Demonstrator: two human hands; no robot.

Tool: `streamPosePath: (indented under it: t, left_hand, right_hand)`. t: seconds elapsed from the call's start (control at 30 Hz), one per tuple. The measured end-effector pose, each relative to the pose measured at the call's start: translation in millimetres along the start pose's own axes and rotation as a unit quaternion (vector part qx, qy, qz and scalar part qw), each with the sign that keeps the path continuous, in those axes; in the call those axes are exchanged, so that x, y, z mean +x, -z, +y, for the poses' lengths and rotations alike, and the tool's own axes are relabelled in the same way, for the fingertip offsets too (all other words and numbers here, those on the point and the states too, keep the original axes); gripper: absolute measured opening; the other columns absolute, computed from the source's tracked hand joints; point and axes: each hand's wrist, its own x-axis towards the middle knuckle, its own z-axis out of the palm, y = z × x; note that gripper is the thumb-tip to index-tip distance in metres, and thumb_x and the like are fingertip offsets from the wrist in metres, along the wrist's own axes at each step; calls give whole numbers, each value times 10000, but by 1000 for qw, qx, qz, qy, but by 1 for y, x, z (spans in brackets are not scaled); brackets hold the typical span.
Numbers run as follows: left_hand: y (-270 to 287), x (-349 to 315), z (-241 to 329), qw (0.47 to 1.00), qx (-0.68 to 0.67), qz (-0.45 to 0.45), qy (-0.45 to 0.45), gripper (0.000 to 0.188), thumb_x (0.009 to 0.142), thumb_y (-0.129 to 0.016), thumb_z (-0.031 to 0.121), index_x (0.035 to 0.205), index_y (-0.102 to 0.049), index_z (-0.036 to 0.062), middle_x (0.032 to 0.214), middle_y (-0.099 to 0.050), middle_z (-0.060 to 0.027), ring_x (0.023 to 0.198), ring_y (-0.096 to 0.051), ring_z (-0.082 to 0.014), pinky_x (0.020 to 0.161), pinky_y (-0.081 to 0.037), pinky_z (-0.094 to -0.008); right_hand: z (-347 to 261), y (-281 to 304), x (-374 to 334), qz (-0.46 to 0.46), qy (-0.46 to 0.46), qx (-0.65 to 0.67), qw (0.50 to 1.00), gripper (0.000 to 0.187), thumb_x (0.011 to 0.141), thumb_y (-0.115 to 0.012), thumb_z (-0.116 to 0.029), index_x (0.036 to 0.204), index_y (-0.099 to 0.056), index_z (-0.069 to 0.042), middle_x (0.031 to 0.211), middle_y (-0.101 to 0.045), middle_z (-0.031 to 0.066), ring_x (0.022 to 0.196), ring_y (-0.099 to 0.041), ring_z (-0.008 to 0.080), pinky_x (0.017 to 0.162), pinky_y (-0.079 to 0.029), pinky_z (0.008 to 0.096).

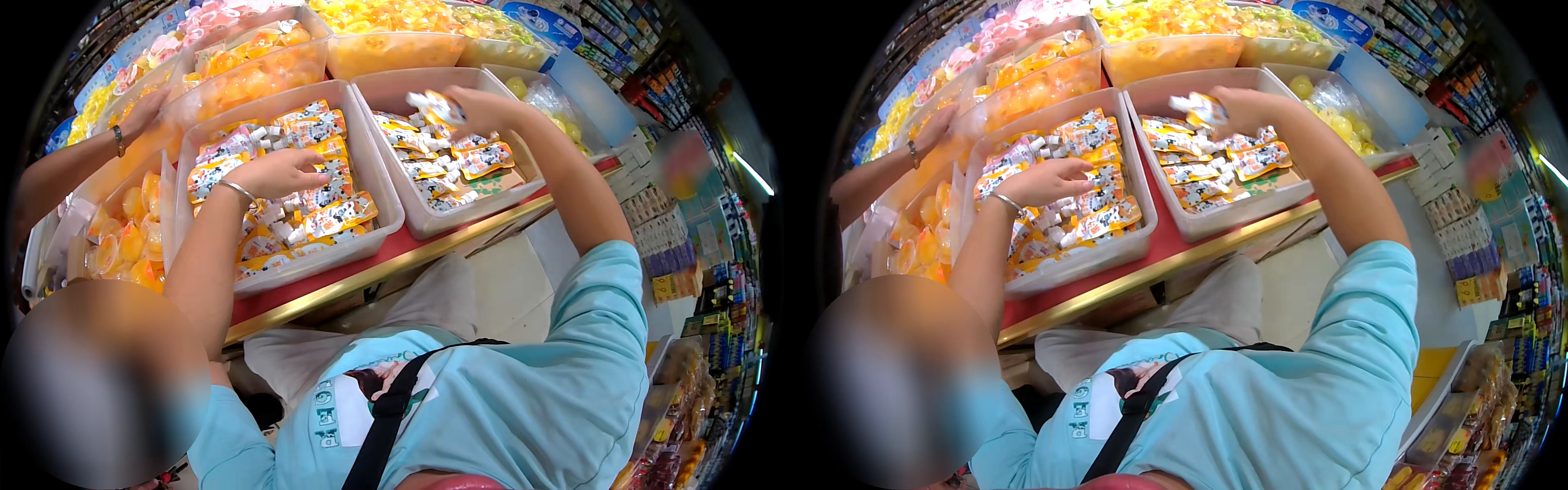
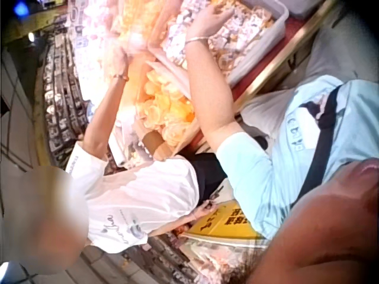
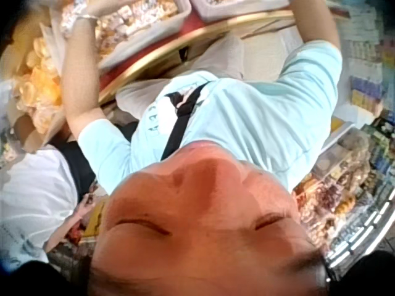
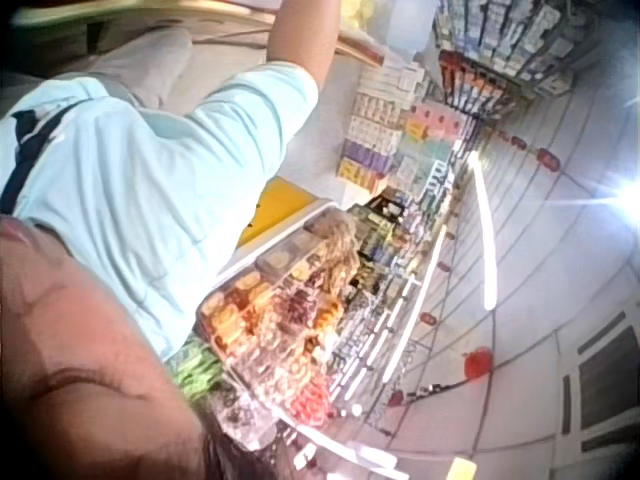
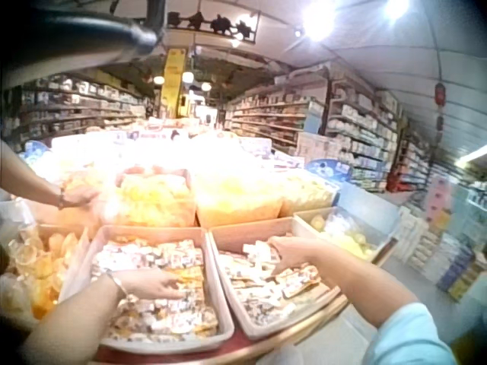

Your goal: The person repeatedly picks up small yellow pouches from a bin, inspects them by turning them over, and places them back into the bin. Another person is visible nearby, also handling similar items.

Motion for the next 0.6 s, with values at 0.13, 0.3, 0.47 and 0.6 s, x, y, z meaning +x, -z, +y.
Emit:
streamPosePath:
  t: [0.13, 0.3, 0.47, 0.6]
  left_hand:
    - [-3, 2, 8, 998, 55, -29, -13, 546, 813, -495, 370, 1193, -398, -10, 1093, -521, -165, 993, -512, -235, 834, -405, -303]
    - [-6, 6, 2, 998, 45, -47, -1, 516, 809, -498, 373, 1169, -430, 10, 1064, -541, -154, 958, -527, -230, 816, -411, -307]
    - [-16, 7, 11, 988, 82, -132, 2, 489, 795, -526, 347, 1135, -456, 3, 1000, -564, -140, 901, -542, -215, 789, -422, -302]
    - [-25, 12, 8, 982, 137, -129, 0, 479, 783, -529, 399, 1069, -495, 16, 947, -566, -129, 858, -538, -214, 760, -418, -304]
  right_hand:
    - [20, -16, -46, -179, -98, -138, 969, 603, 572, -721, -260, 1042, -442, -5, 1026, -518, 174, 948, -507, 300, 775, -426, 356]
    - [48, -58, -58, -122, -23, -279, 952, 490, 628, -658, -275, 1028, -479, -57, 1044, -512, 144, 999, -488, 277, 801, -421, 372]
    - [41, -60, -58, -105, 5, -308, 945, 534, 632, -655, -301, 1084, -477, -79, 1049, -505, 130, 1020, -471, 269, 806, -411, 374]
    - [37, -55, -61, -83, 44, -313, 945, 582, 623, -663, -330, 1122, -478, -95, 1053, -501, 125, 1018, -469, 274, 804, -410, 379]
